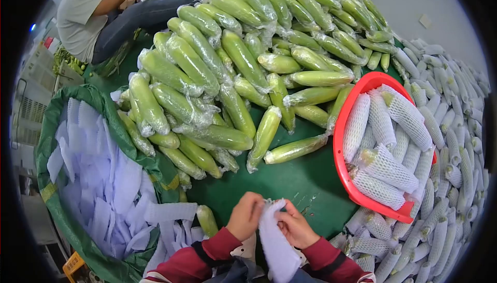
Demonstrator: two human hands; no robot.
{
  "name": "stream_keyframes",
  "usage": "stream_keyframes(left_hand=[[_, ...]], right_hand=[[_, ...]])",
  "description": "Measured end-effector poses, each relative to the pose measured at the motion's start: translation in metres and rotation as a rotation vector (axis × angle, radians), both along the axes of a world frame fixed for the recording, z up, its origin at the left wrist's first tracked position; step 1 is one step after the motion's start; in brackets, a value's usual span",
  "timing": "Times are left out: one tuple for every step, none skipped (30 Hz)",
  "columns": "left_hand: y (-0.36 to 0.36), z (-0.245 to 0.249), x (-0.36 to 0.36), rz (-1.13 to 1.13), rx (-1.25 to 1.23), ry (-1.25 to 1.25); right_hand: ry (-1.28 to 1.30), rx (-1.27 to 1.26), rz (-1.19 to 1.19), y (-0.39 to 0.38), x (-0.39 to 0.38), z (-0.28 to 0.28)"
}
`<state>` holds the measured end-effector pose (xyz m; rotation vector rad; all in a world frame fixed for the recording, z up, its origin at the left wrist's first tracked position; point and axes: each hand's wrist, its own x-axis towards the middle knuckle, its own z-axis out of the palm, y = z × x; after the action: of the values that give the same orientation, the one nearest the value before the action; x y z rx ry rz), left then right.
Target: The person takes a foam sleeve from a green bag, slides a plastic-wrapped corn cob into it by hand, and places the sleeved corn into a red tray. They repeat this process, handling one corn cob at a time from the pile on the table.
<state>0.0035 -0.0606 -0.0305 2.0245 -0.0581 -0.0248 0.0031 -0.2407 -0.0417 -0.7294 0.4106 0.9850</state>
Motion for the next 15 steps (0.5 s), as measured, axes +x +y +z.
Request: stream_keyframes(left_hand=[[0.005,0.006,-0.001,0.106,-0.043,0.115],[0.01,0.009,0.0,0.213,-0.086,0.227],[0.013,0.0,0.005,0.212,-0.143,0.154],[0.014,-0.007,0.009,0.252,-0.372,0.251],[0.013,-0.013,0.013,0.293,-0.603,0.355],[0.009,-0.016,0.019,0.33,-0.836,0.459],[0.003,-0.001,0.026,0.283,-0.982,0.563],[0.01,-0.017,0.023,0.065,-0.635,0.672],[0.01,-0.02,0.025,-0.155,-0.507,0.737],[0.008,-0.021,0.028,-0.375,-0.372,0.792],[0.005,-0.009,0.037,-0.491,-0.586,0.912],[0.004,-0.016,0.042,-0.457,-0.628,0.83],[0.003,-0.027,0.046,-0.423,-0.67,0.749],[0.001,-0.034,0.048,-0.385,-0.713,0.673],[-0.004,-0.021,0.066,-0.158,-0.829,0.654]], right_hand=[[-0.043,-0.021,-0.008,0.009,-0.007,-0.012],[-0.089,-0.042,-0.017,0.017,-0.01,-0.02],[-0.066,-0.079,-0.06,0.026,-0.007,-0.01],[-0.079,-0.019,-0.098,0.024,-0.003,-0.017],[-0.084,0.037,-0.137,0.017,0.0,-0.029],[-0.09,0.092,-0.179,0.012,0.004,-0.033],[-0.041,0.066,-0.284,0.006,0.01,-0.035],[0.005,0.04,-0.391,0.001,0.02,-0.036],[0.051,0.016,-0.498,-0.003,0.032,-0.035],[0.096,-0.007,-0.606,-0.007,0.039,-0.035],[-0.038,0.04,-0.603,-0.009,0.044,-0.044],[-0.038,-0.003,-0.512,-0.011,0.047,-0.045],[-0.036,-0.047,-0.42,-0.013,0.05,-0.045],[-0.028,-0.093,-0.326,-0.01,0.054,-0.035],[0.045,-0.114,-0.29,-0.005,0.055,-0.024]])
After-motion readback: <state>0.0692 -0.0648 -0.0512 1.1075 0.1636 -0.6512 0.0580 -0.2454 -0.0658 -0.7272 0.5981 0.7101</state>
